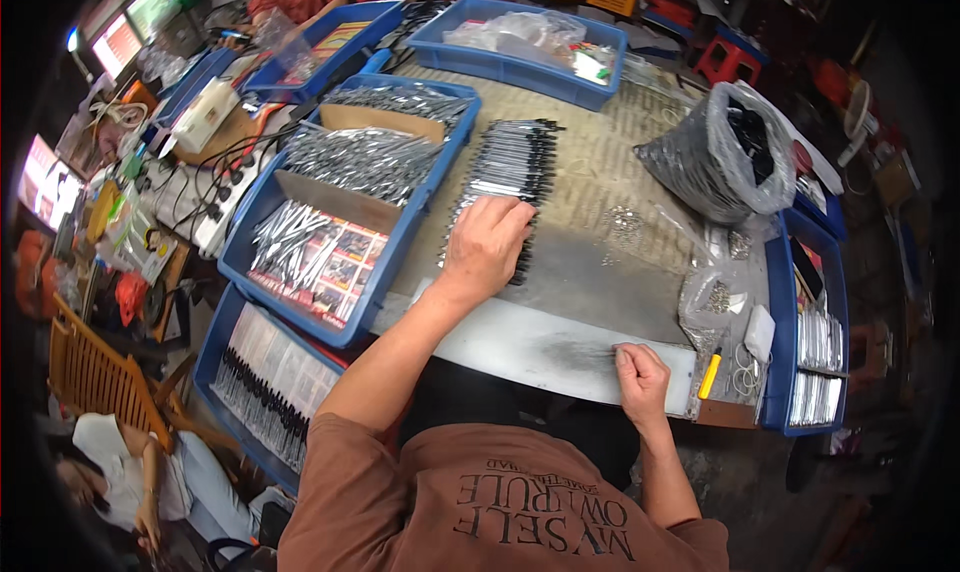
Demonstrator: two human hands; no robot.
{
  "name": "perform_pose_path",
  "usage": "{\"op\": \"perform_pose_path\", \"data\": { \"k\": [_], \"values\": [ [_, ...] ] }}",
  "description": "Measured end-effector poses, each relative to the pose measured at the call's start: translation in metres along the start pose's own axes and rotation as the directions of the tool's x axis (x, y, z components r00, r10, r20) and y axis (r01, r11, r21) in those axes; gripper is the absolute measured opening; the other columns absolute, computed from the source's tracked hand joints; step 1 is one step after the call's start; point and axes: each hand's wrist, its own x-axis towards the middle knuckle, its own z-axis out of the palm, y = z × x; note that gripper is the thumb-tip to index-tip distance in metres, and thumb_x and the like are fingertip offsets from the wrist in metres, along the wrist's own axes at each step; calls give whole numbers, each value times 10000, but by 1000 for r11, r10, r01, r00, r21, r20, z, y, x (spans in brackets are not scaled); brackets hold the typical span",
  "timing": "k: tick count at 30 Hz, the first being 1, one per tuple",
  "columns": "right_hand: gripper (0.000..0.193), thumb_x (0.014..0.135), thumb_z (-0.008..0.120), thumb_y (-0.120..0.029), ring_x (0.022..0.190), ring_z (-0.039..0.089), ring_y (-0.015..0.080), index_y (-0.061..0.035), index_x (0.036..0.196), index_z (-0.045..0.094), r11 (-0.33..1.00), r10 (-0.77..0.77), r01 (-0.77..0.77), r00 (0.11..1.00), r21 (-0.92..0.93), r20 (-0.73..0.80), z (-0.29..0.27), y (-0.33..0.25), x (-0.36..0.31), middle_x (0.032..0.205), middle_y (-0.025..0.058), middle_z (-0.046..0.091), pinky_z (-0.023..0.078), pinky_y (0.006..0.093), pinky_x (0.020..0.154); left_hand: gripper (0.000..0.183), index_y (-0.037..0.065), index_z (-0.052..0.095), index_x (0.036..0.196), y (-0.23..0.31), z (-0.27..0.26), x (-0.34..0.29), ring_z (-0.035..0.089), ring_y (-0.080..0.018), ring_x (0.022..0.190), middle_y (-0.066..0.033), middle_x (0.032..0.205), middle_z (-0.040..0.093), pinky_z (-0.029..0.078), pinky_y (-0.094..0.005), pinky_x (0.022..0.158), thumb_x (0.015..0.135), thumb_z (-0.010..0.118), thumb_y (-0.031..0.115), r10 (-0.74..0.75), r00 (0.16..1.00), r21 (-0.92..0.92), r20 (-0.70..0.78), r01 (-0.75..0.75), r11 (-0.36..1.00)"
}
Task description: The person assembles small components by fitting parts together by hand and arranging the assembled pieces into rows on the table.
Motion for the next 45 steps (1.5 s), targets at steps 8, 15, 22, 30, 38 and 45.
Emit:
{"op": "perform_pose_path", "data": {
  "k": [8,15,22,30,38,45],
  "values": [
    [115,825,563,-60,564,483,170,49,850,592,1000,2,-2,1000,-6,4,0,1,-1,649,96,523,389,280,526,217,-6,552,951,-49,-112,-32,575,-267,741,-141,860,568,465,-312,649,742,607,18,-341,939,163,38,330,930],
    [118,833,563,-71,586,480,153,42,849,593,999,38,-38,999,-7,23,1,-2,-3,669,86,533,395,269,548,226,17,612,868,-131,-171,-76,582,-342,814,-182,816,611,454,-409,723,697,649,161,-743,628,508,232,573,643],
    [116,837,560,-72,581,473,151,40,843,592,999,14,-13,1000,-34,17,1,-1,-4,667,87,530,385,267,541,245,31,639,813,-158,-164,-92,604,-334,821,-195,811,626,471,-400,737,634,678,194,-798,453,615,397,514,598],
    [117,838,562,-74,578,473,150,39,842,591,999,9,-8,1000,-35,24,1,-1,-2,671,88,534,381,263,538,166,-1,579,687,-163,-162,-91,570,-347,683,-204,693,581,438,-398,630,638,640,145,-751,455,553,479,508,660],
    [117,835,562,-72,576,481,158,41,844,592,999,-16,17,1000,-42,24,0,0,-2,669,91,534,388,268,535,185,-9,577,773,-128,-168,-66,590,-347,771,-181,743,604,450,-401,681,708,647,149,-783,507,564,360,550,615],
    [119,826,564,-71,574,491,178,44,845,590,998,30,-27,998,-51,47,-2,0,-3,661,105,528,393,279,536,134,-15,583,816,-78,-164,-36,534,-97,581,-51,650,590,418,-235,535,774,639,99,-673,692,-53,259,706,706]
  ]
}}
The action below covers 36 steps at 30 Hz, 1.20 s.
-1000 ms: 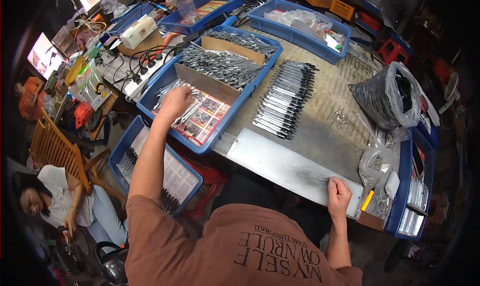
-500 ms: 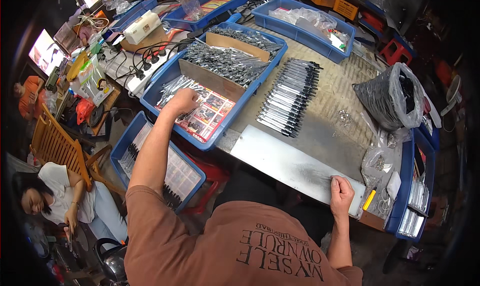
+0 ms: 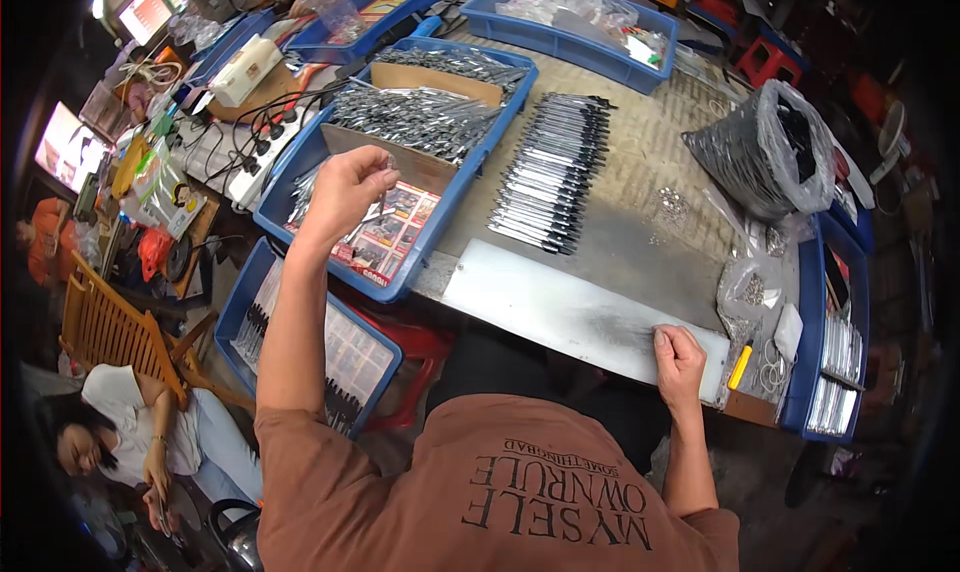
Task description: The person assembles small components by fitting parts together by hand and arranging the assembled pieces into rows on the table.
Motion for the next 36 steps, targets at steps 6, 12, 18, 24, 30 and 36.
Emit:
{"op": "perform_pose_path", "data": {
  "k": [6,12,18,24,30,36],
  "values": [
    [101,810,563,-56,595,523,201,36,836,595,997,64,-67,996,43,59,-1,-16,7,685,114,555,413,291,555,119,41,572,877,53,49,-23,512,-38,533,-52,709,621,388,-159,461,805,633,114,22,974,-644,227,133,753],
    [130,813,574,-87,652,555,206,35,854,594,968,23,-66,984,243,174,9,-48,12,734,112,580,437,287,596,127,31,567,867,78,121,-45,523,-60,527,-94,720,624,413,-165,460,811,633,123,75,920,-807,385,296,511],
    [137,827,584,-110,653,527,163,20,868,592,927,-93,-39,939,372,331,10,-57,12,722,79,559,423,281,593,107,20,564,872,101,178,-77,514,-90,526,-119,747,622,411,-194,470,823,616,99,43,883,-800,467,401,447],
    [204,819,590,-166,588,505,242,1,716,534,938,-38,-51,968,343,250,6,-43,-1,618,96,505,405,335,554,110,0,579,903,110,205,-95,526,-98,583,-98,778,613,423,-205,517,822,609,67,26,870,-824,492,456,335],
    [180,812,582,-181,615,566,273,-16,742,569,956,10,-62,984,286,180,1,-40,-12,646,110,552,433,359,563,130,1,582,858,110,212,-100,522,-102,556,-81,758,595,438,-199,498,815,634,113,62,850,-771,523,440,461],
    [169,800,604,-173,705,586,280,-23,877,612,998,-48,52,994,28,-100,-57,-11,-3,783,142,590,465,337,627,60,34,551,825,109,203,-89,531,-101,564,-75,740,579,439,-198,476,841,586,79,-28,892,-760,451,401,511]
  ]
}}
